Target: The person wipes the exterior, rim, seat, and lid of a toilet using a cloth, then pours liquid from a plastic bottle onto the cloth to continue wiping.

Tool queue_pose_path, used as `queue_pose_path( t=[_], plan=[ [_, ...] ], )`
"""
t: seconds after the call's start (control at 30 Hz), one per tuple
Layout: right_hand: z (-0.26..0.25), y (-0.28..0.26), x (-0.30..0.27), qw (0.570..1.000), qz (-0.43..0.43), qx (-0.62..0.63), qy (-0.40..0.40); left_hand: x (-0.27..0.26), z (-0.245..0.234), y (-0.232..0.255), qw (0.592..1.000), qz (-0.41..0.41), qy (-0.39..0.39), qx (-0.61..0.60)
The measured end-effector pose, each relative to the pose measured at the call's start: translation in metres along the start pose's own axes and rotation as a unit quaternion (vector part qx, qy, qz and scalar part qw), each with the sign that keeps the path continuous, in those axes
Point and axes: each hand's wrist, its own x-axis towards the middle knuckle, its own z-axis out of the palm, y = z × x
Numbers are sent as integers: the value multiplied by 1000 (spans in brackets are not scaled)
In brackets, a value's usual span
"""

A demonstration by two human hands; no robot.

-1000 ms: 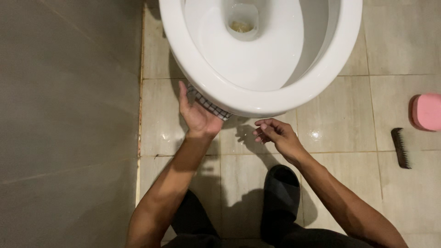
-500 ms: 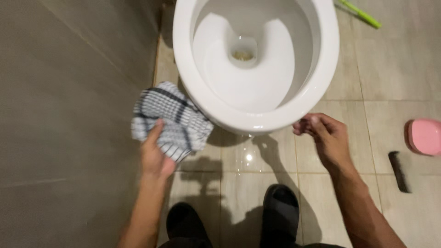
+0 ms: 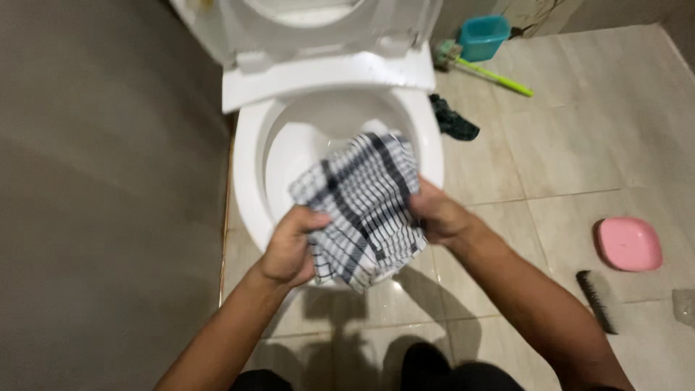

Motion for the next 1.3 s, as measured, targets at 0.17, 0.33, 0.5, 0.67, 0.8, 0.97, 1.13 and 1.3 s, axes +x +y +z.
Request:
queue_pose_path(
  t=[0.17, 0.33, 0.5, 0.67, 0.8, 0.97, 1.13, 1.3],
  plan=[
    [-12, -37, 0, 996, 25, 59, 62, 54, 40, 36, 866, 22, 37, 499],
    [-15, -129, 10, 983, -20, 70, 167, 63, 12, 96, 676, 174, 185, 692],
    [-35, -229, 54, 909, -362, -86, 186, 38, -41, 97, 518, -38, 431, 738],
    [-41, -275, 172, 386, -493, -724, 290, 39, -43, 47, 440, -70, 513, 734],
    [9, -244, 241, 431, -481, -697, 310, 43, -45, 43, 420, -65, 518, 742],
    [-9, -201, 246, 502, -455, -659, 328, 47, -37, 51, 440, -95, 523, 724],
    [-11, -188, 234, 478, -418, -698, 330, 48, -23, 56, 432, -86, 523, 730],
    [11, -241, 262, 470, -434, -709, 297, 43, -26, 57, 448, -91, 515, 725]
  ],
)
